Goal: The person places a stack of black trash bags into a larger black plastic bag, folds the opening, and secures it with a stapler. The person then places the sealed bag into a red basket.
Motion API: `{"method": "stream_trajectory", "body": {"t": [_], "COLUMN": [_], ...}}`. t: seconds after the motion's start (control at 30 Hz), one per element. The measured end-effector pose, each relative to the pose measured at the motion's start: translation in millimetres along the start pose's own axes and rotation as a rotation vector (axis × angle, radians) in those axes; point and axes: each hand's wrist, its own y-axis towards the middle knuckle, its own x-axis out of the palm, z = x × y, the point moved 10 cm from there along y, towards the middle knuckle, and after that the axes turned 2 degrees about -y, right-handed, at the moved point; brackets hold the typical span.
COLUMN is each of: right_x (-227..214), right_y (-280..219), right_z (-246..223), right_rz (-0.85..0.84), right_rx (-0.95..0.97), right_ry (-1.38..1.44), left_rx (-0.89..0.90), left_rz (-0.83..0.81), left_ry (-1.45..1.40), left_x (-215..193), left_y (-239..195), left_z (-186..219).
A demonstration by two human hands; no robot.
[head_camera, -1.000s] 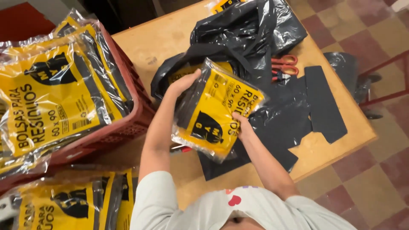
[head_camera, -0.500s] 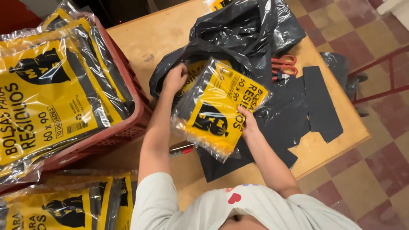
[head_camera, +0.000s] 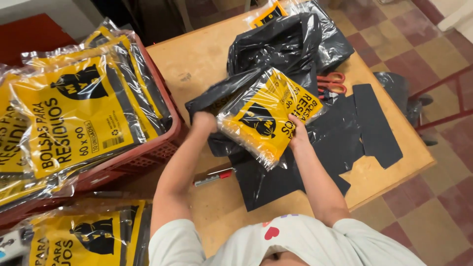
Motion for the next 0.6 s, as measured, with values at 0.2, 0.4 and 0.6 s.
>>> {"method": "stream_trajectory", "body": {"t": [0.2,0.4,0.6], "right_x": [16,59,62], "right_y": [30,46,39], "right_z": [24,75,102], "right_rz": [0.005,-0.014,0.01], "right_rx": [-0.03,-0.123,-0.204], "right_ry": [-0.036,-0.029,-0.138], "left_rx": [0.076,0.193,0.202], "left_rz": [-0.086,-0.203,0.126], "left_ry": [0.186,0.214,0.082], "left_x": [-15,-41,-85], "left_y": [-50,-120,-138], "left_z": [75,154,145]}}
